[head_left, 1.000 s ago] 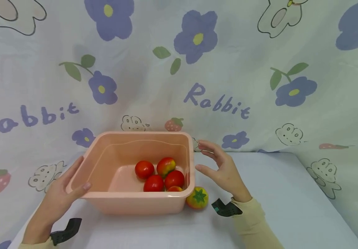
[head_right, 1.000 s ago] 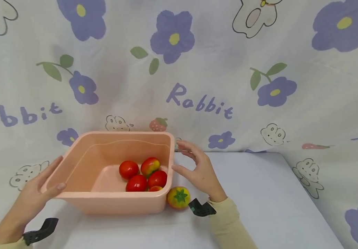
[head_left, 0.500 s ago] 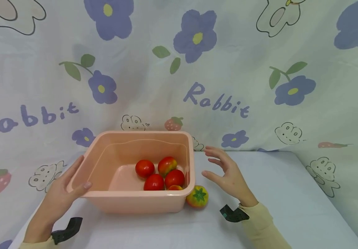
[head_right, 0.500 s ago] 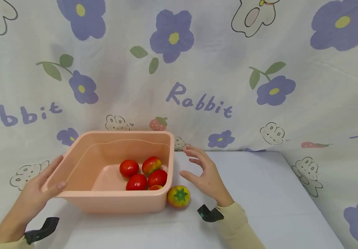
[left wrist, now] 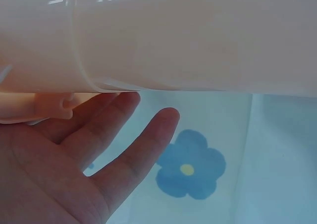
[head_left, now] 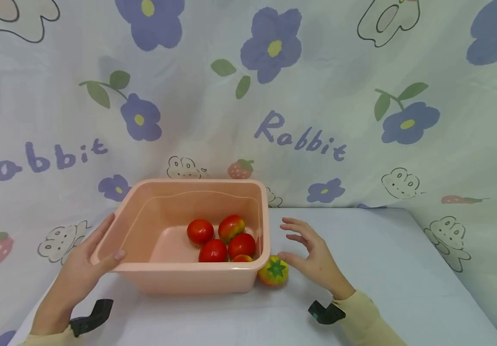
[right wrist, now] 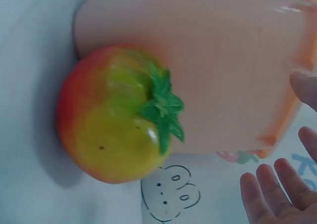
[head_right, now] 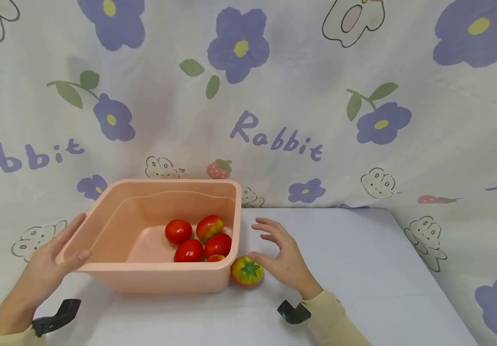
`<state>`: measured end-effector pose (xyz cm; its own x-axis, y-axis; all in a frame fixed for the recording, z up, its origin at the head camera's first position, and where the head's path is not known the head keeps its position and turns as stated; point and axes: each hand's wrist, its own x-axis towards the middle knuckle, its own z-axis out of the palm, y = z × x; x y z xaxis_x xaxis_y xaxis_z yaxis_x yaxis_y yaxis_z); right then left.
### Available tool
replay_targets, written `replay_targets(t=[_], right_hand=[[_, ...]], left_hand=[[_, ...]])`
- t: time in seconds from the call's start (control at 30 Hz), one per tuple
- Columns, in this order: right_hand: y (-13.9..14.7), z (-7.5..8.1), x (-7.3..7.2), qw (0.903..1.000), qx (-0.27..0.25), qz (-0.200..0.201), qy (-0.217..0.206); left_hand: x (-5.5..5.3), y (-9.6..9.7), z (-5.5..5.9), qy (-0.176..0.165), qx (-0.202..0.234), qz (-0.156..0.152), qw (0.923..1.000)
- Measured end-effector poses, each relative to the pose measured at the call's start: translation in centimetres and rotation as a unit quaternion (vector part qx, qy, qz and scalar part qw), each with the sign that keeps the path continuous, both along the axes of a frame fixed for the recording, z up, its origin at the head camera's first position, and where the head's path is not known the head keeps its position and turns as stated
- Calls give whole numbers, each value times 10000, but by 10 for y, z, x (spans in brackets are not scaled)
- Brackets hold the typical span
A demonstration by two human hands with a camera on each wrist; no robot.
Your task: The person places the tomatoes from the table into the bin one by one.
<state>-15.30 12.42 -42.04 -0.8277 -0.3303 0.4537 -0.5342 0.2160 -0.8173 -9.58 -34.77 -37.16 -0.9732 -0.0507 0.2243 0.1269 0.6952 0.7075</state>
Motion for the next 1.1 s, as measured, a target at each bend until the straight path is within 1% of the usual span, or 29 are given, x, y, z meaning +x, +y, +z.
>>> replay_targets(t=[0.23, 0.43, 0.57, 0.73, 0.93, 1.1], right_hand=[[-1, -12, 4, 9997, 71, 223, 109], [1, -19, 8, 9996, 241, 157, 72], [2, -23, 11, 9992, 328, 127, -163], [0, -27, 14, 9979, 384, 241, -465], [-1, -31, 14, 9971, 443, 356, -510], [-2, -35, 13, 9952, 557, 428, -679]], left_hand=[[0, -2, -1, 8, 43, -55, 10000], [-2, -2, 0, 44, -22, -59, 10000], [-2, -2, 0, 6, -34, -51, 10000], [-2, -2, 0, -19, -35, -27, 10000], [-3, -1, 0, -21, -28, 0, 10000], [-2, -2, -2, 15, -25, -7, 10000]])
